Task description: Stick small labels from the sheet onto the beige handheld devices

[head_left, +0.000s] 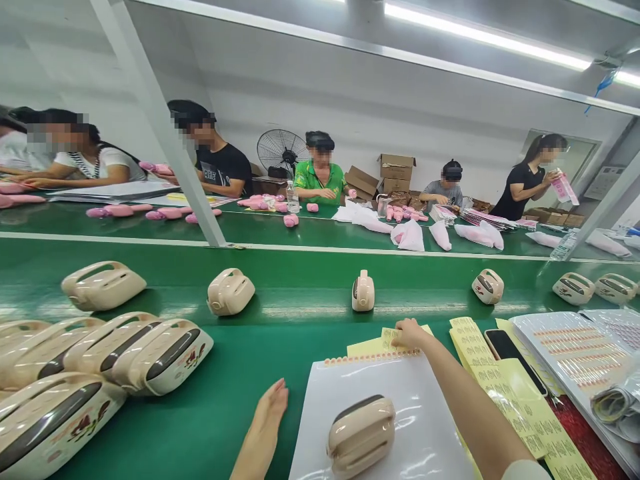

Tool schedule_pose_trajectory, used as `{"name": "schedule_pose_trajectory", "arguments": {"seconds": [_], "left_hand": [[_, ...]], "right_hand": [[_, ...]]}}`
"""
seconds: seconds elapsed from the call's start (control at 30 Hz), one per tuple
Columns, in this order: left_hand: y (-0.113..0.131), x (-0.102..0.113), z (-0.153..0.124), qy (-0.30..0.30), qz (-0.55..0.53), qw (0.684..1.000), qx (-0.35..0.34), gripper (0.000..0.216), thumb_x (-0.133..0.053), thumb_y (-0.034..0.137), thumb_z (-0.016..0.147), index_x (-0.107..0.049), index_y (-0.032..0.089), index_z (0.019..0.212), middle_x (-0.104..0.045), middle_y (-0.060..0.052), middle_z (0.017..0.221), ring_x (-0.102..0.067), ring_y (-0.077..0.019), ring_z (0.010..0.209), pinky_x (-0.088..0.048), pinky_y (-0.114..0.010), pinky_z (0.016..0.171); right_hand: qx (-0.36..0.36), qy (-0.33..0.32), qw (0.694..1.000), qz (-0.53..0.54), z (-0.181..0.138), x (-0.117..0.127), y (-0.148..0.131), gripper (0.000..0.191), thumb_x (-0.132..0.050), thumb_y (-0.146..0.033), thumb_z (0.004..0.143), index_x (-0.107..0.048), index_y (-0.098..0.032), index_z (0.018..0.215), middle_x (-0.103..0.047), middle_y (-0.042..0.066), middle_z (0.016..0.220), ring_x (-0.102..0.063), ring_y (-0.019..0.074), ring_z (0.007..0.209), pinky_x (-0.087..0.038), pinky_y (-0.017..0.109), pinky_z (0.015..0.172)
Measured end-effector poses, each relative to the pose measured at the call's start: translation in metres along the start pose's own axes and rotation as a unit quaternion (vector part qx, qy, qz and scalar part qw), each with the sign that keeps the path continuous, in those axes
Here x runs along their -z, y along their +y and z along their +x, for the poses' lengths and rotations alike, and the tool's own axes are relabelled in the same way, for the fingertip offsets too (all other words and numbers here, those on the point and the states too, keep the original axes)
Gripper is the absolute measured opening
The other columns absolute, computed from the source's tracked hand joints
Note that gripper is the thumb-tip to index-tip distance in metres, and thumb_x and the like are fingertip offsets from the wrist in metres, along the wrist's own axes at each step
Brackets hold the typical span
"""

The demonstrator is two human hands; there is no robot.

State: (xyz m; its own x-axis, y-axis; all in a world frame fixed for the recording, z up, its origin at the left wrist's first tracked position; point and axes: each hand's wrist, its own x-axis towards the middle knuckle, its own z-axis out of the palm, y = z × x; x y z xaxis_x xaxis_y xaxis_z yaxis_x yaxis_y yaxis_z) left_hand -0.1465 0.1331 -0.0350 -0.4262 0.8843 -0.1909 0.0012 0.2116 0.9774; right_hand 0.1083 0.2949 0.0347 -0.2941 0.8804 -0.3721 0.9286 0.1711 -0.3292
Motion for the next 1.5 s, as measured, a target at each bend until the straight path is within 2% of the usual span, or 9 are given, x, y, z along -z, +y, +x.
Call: {"name": "schedule_pose_trajectory", "arguments": {"seconds": [0.1, 0.2, 0.33, 0.43, 0.57, 0.77, 1.13, 1.3, 1.5], "left_hand": [[0.014, -0.005, 0.016, -0.044, 0.008, 0.999, 0.030, 0.098, -0.063, 0.062, 0.056, -0.031, 0.012, 0.133, -0.047, -0.023, 0.132, -0.053, -0.0333, 0.112, -0.042, -0.042, 0.091], [0.031, -0.013, 0.022, -0.097, 0.005, 0.994, 0.051, 0.087, -0.071, 0.047, 0.054, -0.041, 0.011, 0.128, -0.069, -0.014, 0.098, -0.064, -0.0259, 0.084, -0.049, -0.034, 0.069], [0.051, -0.014, 0.021, -0.155, -0.006, 0.986, 0.066, 0.048, -0.074, 0.045, 0.052, -0.066, 0.016, 0.090, -0.068, -0.001, 0.063, -0.061, -0.0192, 0.061, -0.045, -0.029, 0.057], [0.058, -0.019, 0.018, -0.175, -0.031, 0.982, 0.071, 0.035, -0.074, 0.046, 0.051, -0.065, 0.018, 0.071, -0.069, 0.000, 0.064, -0.061, -0.0177, 0.065, -0.045, -0.026, 0.061], [0.057, -0.033, 0.014, -0.173, -0.088, 0.977, 0.091, 0.045, -0.059, 0.061, 0.063, -0.061, 0.021, 0.084, -0.072, -0.002, 0.076, -0.065, -0.0213, 0.076, -0.048, -0.030, 0.065], [0.053, -0.043, 0.009, -0.217, -0.138, 0.960, 0.114, 0.061, -0.079, 0.053, 0.043, -0.062, 0.020, 0.092, -0.074, -0.006, 0.085, -0.069, -0.0268, 0.070, -0.052, -0.034, 0.061], [0.040, -0.042, 0.017, -0.202, -0.146, 0.960, 0.129, 0.050, -0.079, 0.046, 0.052, -0.061, 0.021, 0.091, -0.075, -0.004, 0.073, -0.070, -0.0254, 0.071, -0.053, -0.031, 0.058], [0.038, -0.041, 0.019, -0.193, -0.129, 0.965, 0.118, 0.041, -0.078, 0.042, 0.055, -0.060, 0.022, 0.086, -0.074, -0.003, 0.071, -0.070, -0.0250, 0.075, -0.054, -0.031, 0.064], [0.045, -0.032, 0.012, -0.210, -0.128, 0.964, 0.100, 0.045, -0.079, 0.042, 0.053, -0.058, 0.022, 0.088, -0.073, -0.001, 0.076, -0.068, -0.0244, 0.075, -0.053, -0.034, 0.070]], "right_hand": [[0.018, -0.032, 0.999, 0.025, -0.006, 0.007, 0.006, 0.026, -0.052, -0.030, 0.089, -0.055, -0.017, 0.111, -0.058, 0.007, 0.113, -0.059, 0.0194, 0.094, -0.051, 0.039, 0.079], [0.028, -0.036, 0.998, 0.046, -0.014, 0.015, 0.010, 0.026, -0.053, -0.030, 0.089, -0.055, -0.016, 0.111, -0.058, 0.007, 0.113, -0.059, 0.0197, 0.094, -0.050, 0.039, 0.080], [0.029, -0.031, 0.996, 0.074, -0.020, 0.019, 0.014, 0.027, -0.053, -0.030, 0.088, -0.055, -0.015, 0.111, -0.058, 0.007, 0.111, -0.059, 0.0195, 0.093, -0.051, 0.039, 0.079], [0.024, -0.025, 0.995, 0.094, -0.021, 0.018, 0.015, 0.027, -0.053, -0.031, 0.088, -0.055, -0.015, 0.111, -0.058, 0.007, 0.111, -0.059, 0.0195, 0.093, -0.050, 0.040, 0.079], [0.017, -0.027, 0.992, 0.125, -0.020, 0.017, 0.014, 0.027, -0.053, -0.030, 0.089, -0.055, -0.015, 0.111, -0.058, 0.007, 0.110, -0.060, 0.0190, 0.092, -0.051, 0.039, 0.078], [-0.003, -0.004, 0.983, 0.184, -0.021, 0.020, 0.019, 0.025, -0.053, -0.030, 0.089, -0.056, -0.015, 0.109, -0.059, 0.006, 0.108, -0.060, 0.0181, 0.089, -0.052, 0.037, 0.076], [-0.038, 0.190, 0.926, 0.324, -0.025, 0.055, 0.061, 0.021, -0.052, -0.030, 0.089, -0.057, -0.014, 0.102, -0.062, 0.004, 0.095, -0.061, 0.0144, 0.078, -0.052, 0.031, 0.067], [-0.012, 0.293, 0.880, 0.374, -0.051, 0.083, 0.082, 0.018, -0.057, -0.035, 0.079, -0.059, -0.018, 0.084, -0.065, 0.002, 0.079, -0.062, 0.0186, 0.071, -0.050, 0.027, 0.055], [0.032, 0.388, 0.830, 0.400, -0.097, 0.112, 0.107, 0.034, -0.065, -0.046, 0.062, -0.060, -0.020, 0.082, -0.065, 0.003, 0.078, -0.061, 0.0213, 0.074, -0.050, 0.030, 0.059]]}}
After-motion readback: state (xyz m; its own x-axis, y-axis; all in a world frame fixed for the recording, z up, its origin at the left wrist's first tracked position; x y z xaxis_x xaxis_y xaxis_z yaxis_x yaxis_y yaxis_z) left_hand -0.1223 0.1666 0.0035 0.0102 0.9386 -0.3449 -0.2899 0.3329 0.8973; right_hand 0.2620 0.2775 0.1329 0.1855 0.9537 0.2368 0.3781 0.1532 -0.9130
